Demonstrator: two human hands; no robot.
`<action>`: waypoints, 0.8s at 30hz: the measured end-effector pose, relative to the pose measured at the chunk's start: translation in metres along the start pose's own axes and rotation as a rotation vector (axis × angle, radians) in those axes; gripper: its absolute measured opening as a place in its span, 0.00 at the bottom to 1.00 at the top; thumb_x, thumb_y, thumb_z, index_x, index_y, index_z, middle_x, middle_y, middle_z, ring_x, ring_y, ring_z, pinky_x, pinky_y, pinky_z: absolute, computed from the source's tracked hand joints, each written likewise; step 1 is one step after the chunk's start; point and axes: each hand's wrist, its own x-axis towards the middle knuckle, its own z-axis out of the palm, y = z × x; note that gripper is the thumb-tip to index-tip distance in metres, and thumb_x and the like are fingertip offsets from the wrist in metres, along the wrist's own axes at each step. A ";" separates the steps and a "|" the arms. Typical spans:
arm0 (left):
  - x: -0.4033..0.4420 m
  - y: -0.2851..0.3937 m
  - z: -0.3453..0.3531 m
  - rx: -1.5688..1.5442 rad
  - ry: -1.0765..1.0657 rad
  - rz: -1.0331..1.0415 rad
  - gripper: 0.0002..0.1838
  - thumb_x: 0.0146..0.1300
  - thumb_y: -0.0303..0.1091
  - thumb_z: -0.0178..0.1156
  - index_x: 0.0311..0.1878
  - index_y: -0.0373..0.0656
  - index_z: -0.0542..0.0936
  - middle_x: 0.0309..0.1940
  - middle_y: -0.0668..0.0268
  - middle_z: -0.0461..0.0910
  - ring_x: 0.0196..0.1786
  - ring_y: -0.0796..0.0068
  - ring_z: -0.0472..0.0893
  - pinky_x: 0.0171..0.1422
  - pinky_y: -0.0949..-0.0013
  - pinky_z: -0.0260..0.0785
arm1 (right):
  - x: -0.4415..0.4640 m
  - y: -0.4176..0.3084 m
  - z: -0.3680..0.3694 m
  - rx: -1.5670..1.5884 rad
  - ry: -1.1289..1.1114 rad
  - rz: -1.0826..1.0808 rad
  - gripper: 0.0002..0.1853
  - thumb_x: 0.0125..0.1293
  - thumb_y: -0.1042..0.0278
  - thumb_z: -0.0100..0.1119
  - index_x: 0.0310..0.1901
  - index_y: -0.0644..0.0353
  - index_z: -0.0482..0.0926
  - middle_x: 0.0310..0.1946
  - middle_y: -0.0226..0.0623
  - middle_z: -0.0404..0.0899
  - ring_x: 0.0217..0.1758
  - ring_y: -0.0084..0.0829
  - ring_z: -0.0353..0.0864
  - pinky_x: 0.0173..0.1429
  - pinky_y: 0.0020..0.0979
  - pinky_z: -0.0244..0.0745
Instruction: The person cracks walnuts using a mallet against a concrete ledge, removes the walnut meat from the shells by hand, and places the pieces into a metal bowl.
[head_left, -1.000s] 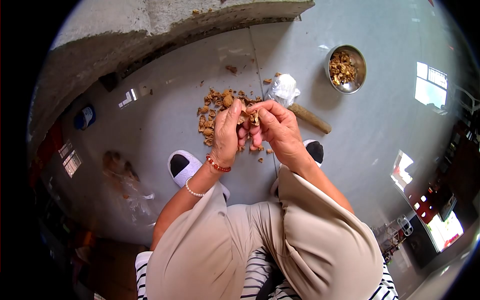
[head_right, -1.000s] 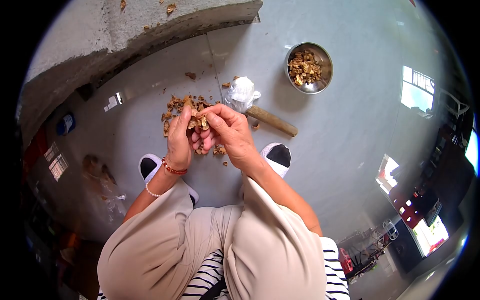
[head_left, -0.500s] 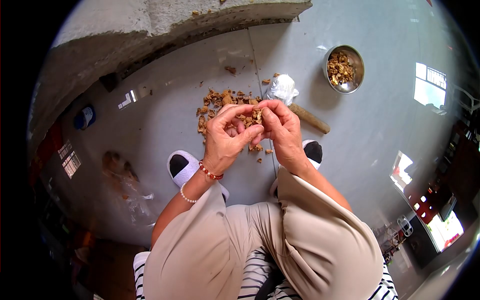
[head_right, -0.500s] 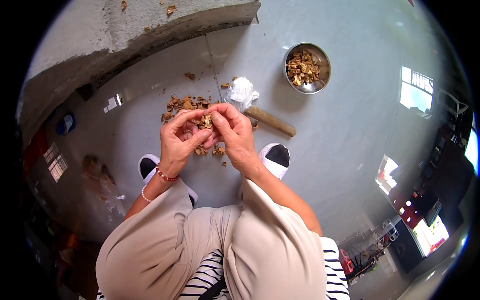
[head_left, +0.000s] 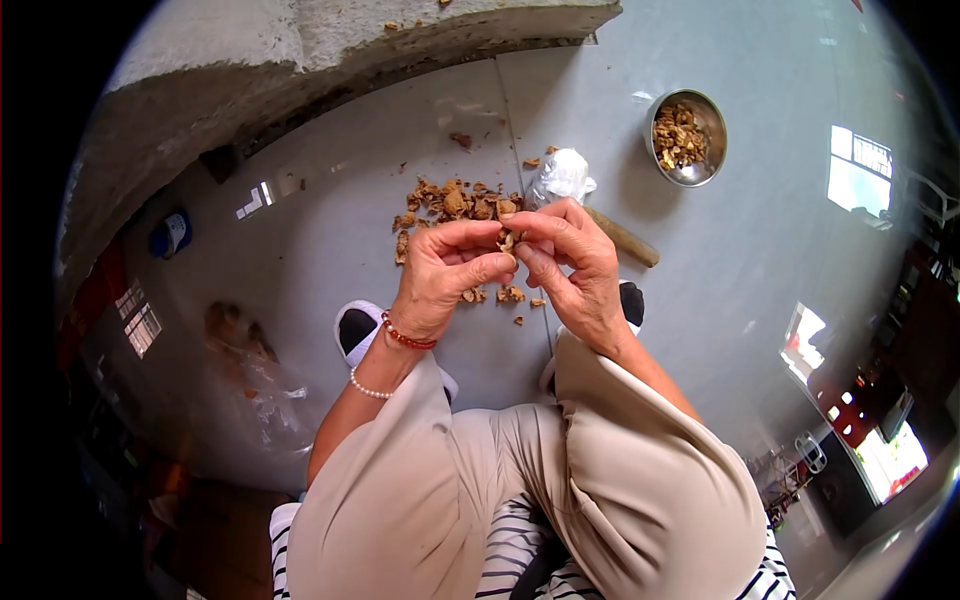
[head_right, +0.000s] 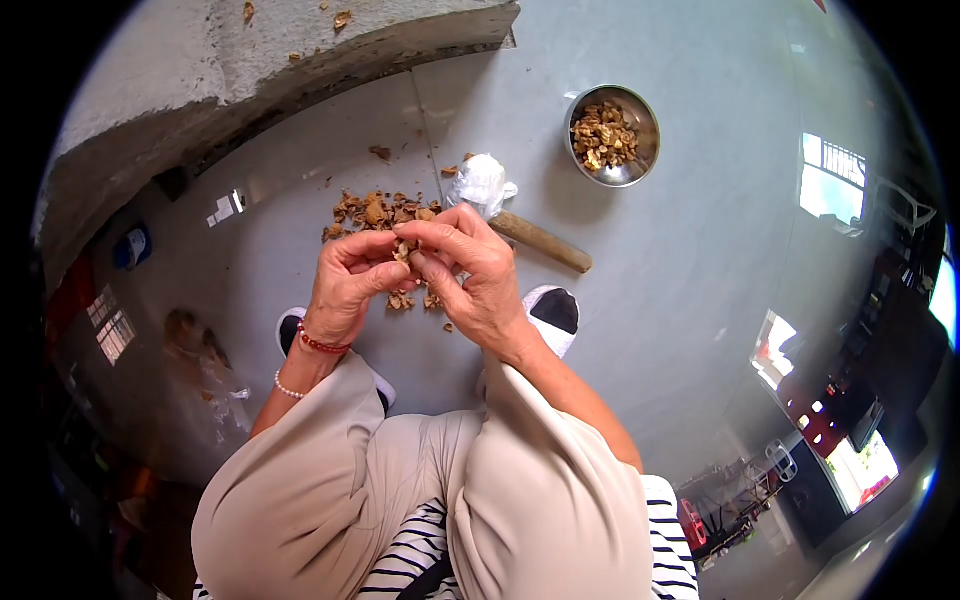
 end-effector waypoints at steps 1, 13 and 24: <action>0.000 0.002 0.001 0.009 0.003 0.018 0.15 0.56 0.22 0.64 0.48 0.35 0.79 0.36 0.62 0.82 0.37 0.77 0.82 0.43 0.75 0.77 | -0.001 0.000 -0.001 0.066 0.005 0.044 0.14 0.57 0.82 0.59 0.45 0.60 0.80 0.32 0.33 0.72 0.26 0.19 0.72 0.32 0.20 0.69; 0.001 0.007 0.005 0.127 -0.011 0.096 0.16 0.52 0.17 0.64 0.47 0.34 0.80 0.39 0.64 0.82 0.43 0.77 0.81 0.51 0.74 0.76 | -0.004 -0.002 -0.006 0.306 0.034 0.201 0.11 0.55 0.79 0.62 0.42 0.66 0.79 0.39 0.36 0.75 0.37 0.23 0.80 0.38 0.22 0.78; -0.001 0.010 0.009 0.503 -0.008 0.209 0.16 0.50 0.17 0.64 0.45 0.36 0.81 0.40 0.64 0.81 0.42 0.76 0.82 0.49 0.74 0.76 | -0.002 0.002 -0.011 0.138 -0.006 0.171 0.07 0.53 0.77 0.65 0.36 0.66 0.81 0.32 0.34 0.79 0.35 0.23 0.80 0.37 0.24 0.78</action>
